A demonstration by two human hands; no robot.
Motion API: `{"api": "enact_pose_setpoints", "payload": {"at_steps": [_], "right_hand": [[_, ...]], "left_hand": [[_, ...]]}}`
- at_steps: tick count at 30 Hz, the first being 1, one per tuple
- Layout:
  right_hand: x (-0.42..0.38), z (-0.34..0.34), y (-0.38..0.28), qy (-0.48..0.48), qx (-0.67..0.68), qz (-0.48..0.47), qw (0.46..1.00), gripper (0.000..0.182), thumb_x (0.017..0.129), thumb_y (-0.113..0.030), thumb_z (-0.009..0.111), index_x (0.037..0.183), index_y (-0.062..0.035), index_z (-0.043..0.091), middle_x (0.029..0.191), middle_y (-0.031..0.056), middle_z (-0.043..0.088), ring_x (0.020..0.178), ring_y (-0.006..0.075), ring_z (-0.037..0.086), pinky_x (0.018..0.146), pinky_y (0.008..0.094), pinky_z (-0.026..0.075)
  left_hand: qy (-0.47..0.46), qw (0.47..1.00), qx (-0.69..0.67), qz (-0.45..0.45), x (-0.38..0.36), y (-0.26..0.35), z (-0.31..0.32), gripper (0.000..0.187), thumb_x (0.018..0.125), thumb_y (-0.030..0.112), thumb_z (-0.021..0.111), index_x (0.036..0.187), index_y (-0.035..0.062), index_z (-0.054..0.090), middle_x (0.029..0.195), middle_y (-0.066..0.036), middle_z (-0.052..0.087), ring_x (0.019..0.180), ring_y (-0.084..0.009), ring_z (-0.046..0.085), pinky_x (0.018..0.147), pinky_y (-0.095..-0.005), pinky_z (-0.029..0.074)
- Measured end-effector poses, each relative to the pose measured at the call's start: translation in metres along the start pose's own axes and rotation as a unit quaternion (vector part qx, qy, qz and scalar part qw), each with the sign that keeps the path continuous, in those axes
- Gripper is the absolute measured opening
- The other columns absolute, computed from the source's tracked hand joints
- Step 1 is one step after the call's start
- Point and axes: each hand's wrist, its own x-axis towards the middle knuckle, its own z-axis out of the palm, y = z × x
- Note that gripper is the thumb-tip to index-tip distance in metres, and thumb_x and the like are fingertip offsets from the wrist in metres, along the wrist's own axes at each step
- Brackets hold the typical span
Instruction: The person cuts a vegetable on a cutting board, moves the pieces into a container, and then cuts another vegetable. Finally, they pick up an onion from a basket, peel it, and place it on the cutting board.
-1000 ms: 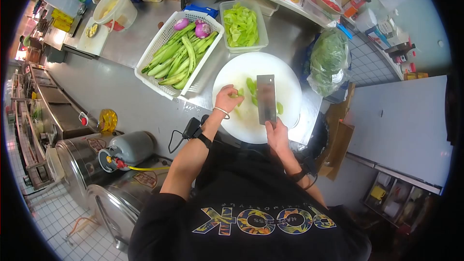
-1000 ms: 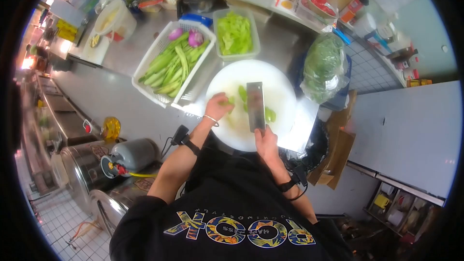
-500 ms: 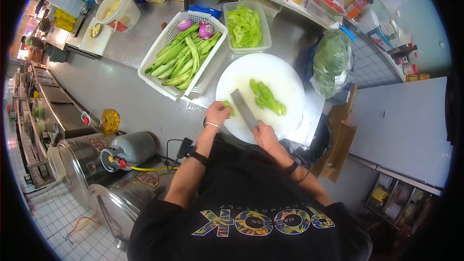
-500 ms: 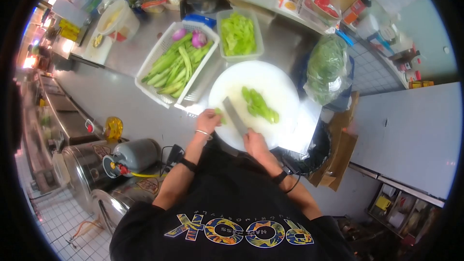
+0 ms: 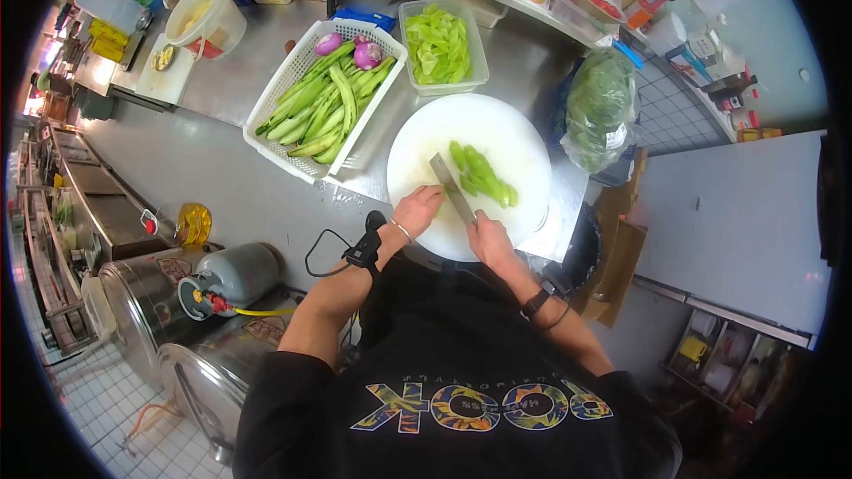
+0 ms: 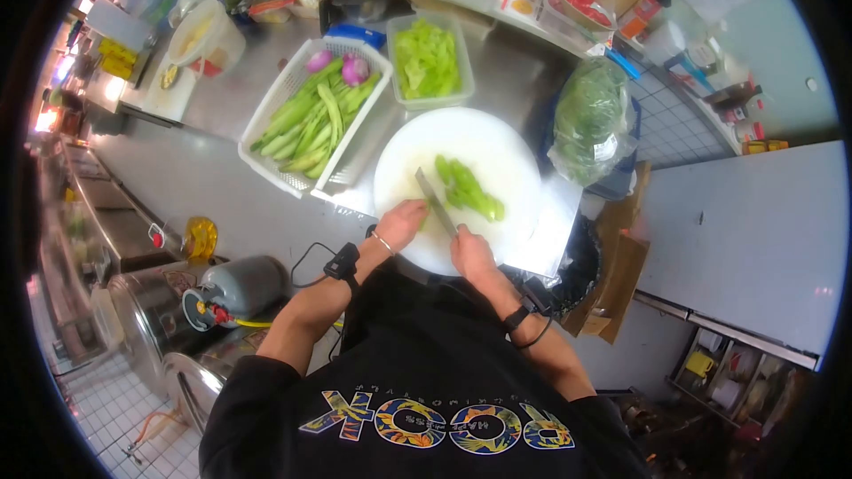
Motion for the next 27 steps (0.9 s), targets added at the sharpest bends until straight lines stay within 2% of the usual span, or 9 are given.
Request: {"api": "enact_pose_setpoints", "payload": {"at_steps": [8, 14, 17, 20, 23, 26, 27], "right_hand": [[-0.013, -0.011, -0.017, -0.004, -0.001, -0.007, 1.000, 0.016, 0.097, -0.013, 0.054, 0.100, 0.0024, 0.056, 0.079, 0.0323, 0.066, 0.078, 0.0532, 0.065, 0.074, 0.0609, 0.052], [-0.025, -0.036, -0.041, -0.036, -0.054, -0.020, 0.998, 0.015, 0.095, -0.010, 0.054, 0.102, 0.0022, 0.058, 0.081, 0.0313, 0.068, 0.079, 0.0510, 0.067, 0.075, 0.0599, 0.053], [-0.007, -0.006, -0.017, -0.034, -0.052, -0.027, 0.998, 0.015, 0.094, -0.008, 0.052, 0.103, 0.0025, 0.058, 0.082, 0.0317, 0.068, 0.080, 0.0513, 0.067, 0.075, 0.0599, 0.053], [0.006, 0.001, -0.014, -0.029, -0.069, -0.031, 0.997, 0.013, 0.095, -0.010, 0.054, 0.101, 0.0012, 0.053, 0.076, 0.0325, 0.065, 0.077, 0.0540, 0.064, 0.072, 0.0619, 0.050], [-0.002, -0.015, -0.026, -0.013, -0.018, -0.039, 0.999, 0.014, 0.095, -0.010, 0.054, 0.103, 0.0020, 0.053, 0.074, 0.0332, 0.064, 0.075, 0.0546, 0.064, 0.071, 0.0620, 0.051], [0.007, 0.018, 0.002, -0.017, -0.044, -0.026, 0.999, 0.017, 0.095, -0.012, 0.055, 0.103, 0.0028, 0.054, 0.074, 0.0337, 0.064, 0.074, 0.0551, 0.064, 0.070, 0.0619, 0.052], [0.008, 0.011, -0.003, -0.016, -0.044, -0.029, 0.999, 0.017, 0.095, -0.012, 0.055, 0.103, 0.0028, 0.054, 0.074, 0.0337, 0.064, 0.074, 0.0551, 0.064, 0.070, 0.0619, 0.052]], "left_hand": [[-0.035, 0.999, -0.011, 0.018, 0.008, -0.012, -0.002, 0.012, 0.087, 0.008, 0.066, 0.098, 0.0046, 0.068, 0.103, -0.007, 0.066, 0.093, -0.0267, 0.066, 0.076, -0.0387, 0.058], [-0.028, 0.999, 0.005, 0.027, 0.006, -0.013, -0.003, 0.010, 0.085, 0.009, 0.067, 0.094, 0.0049, 0.066, 0.099, -0.008, 0.064, 0.090, -0.0267, 0.067, 0.074, -0.0382, 0.058], [-0.041, 0.998, 0.019, 0.039, 0.009, -0.013, -0.005, 0.007, 0.084, 0.009, 0.066, 0.090, 0.0051, 0.064, 0.097, -0.008, 0.063, 0.089, -0.0264, 0.067, 0.072, -0.0386, 0.058], [-0.033, 0.999, 0.006, 0.043, 0.008, -0.016, -0.005, 0.006, 0.083, 0.009, 0.065, 0.087, 0.0055, 0.062, 0.095, -0.008, 0.062, 0.086, -0.0265, 0.067, 0.069, -0.0388, 0.058], [-0.019, 0.999, 0.019, 0.046, 0.008, -0.013, -0.005, 0.006, 0.082, 0.009, 0.065, 0.087, 0.0056, 0.062, 0.095, -0.007, 0.062, 0.085, -0.0266, 0.067, 0.067, -0.0388, 0.057], [-0.048, 0.997, 0.036, 0.051, 0.009, -0.013, -0.007, 0.006, 0.083, 0.009, 0.064, 0.088, 0.0059, 0.062, 0.094, -0.007, 0.062, 0.085, -0.0261, 0.067, 0.066, -0.0381, 0.058], [-0.046, 0.997, 0.039, 0.051, 0.010, -0.015, -0.008, 0.006, 0.083, 0.009, 0.064, 0.088, 0.0059, 0.062, 0.094, -0.007, 0.062, 0.085, -0.0261, 0.067, 0.066, -0.0381, 0.058]]}}
